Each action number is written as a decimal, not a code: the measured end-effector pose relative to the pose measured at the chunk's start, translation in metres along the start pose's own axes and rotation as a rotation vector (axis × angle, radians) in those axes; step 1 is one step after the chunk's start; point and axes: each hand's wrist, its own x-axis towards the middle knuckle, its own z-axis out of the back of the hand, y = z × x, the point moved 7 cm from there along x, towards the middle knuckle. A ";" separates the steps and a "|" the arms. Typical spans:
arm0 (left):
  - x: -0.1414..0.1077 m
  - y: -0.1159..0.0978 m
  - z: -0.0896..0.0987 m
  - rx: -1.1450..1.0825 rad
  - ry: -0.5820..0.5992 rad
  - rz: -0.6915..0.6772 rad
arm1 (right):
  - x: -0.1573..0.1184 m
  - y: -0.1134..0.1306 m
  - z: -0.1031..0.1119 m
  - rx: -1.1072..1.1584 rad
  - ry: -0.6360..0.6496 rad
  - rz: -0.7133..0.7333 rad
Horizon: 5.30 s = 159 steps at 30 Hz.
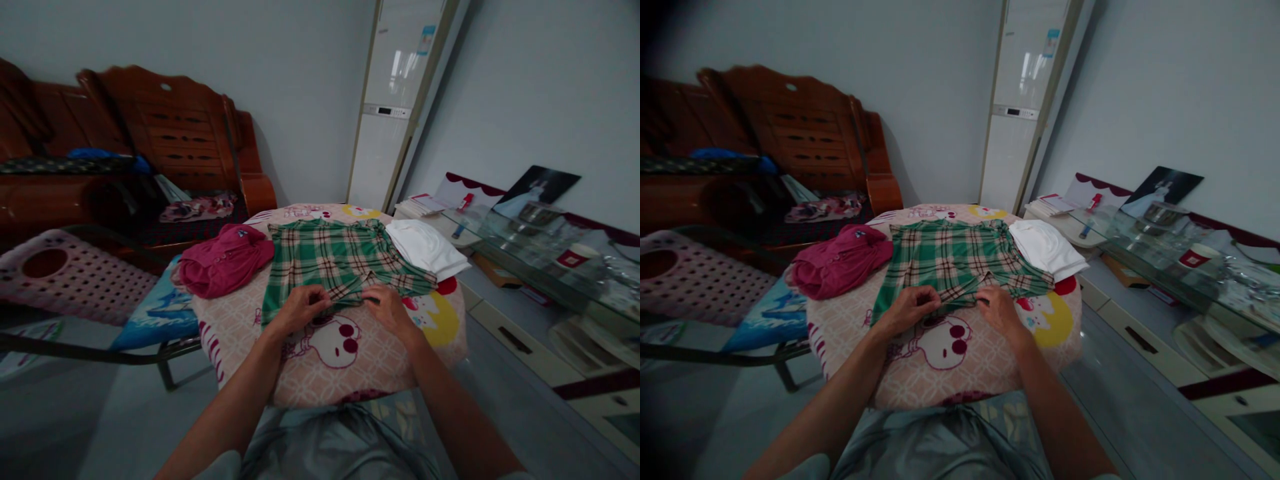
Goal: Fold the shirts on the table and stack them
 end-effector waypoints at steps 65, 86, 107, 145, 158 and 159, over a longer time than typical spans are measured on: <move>-0.033 0.024 0.059 0.195 0.167 0.203 | -0.035 -0.033 0.065 -0.680 0.154 -0.339; -0.062 0.060 0.099 0.566 0.031 0.421 | -0.014 0.115 -0.069 -0.135 0.379 0.266; -0.016 0.020 0.015 0.662 -0.036 0.082 | 0.034 -0.052 -0.005 -0.614 0.071 -0.274; -0.040 0.013 0.012 0.134 0.441 0.063 | -0.039 -0.009 0.036 -0.466 0.398 -0.164; -0.055 0.058 0.110 0.833 -0.108 0.609 | 0.006 0.083 -0.035 -0.240 0.374 0.059; -0.057 0.059 0.109 0.818 -0.075 0.614 | 0.009 0.087 -0.041 -0.230 0.407 0.071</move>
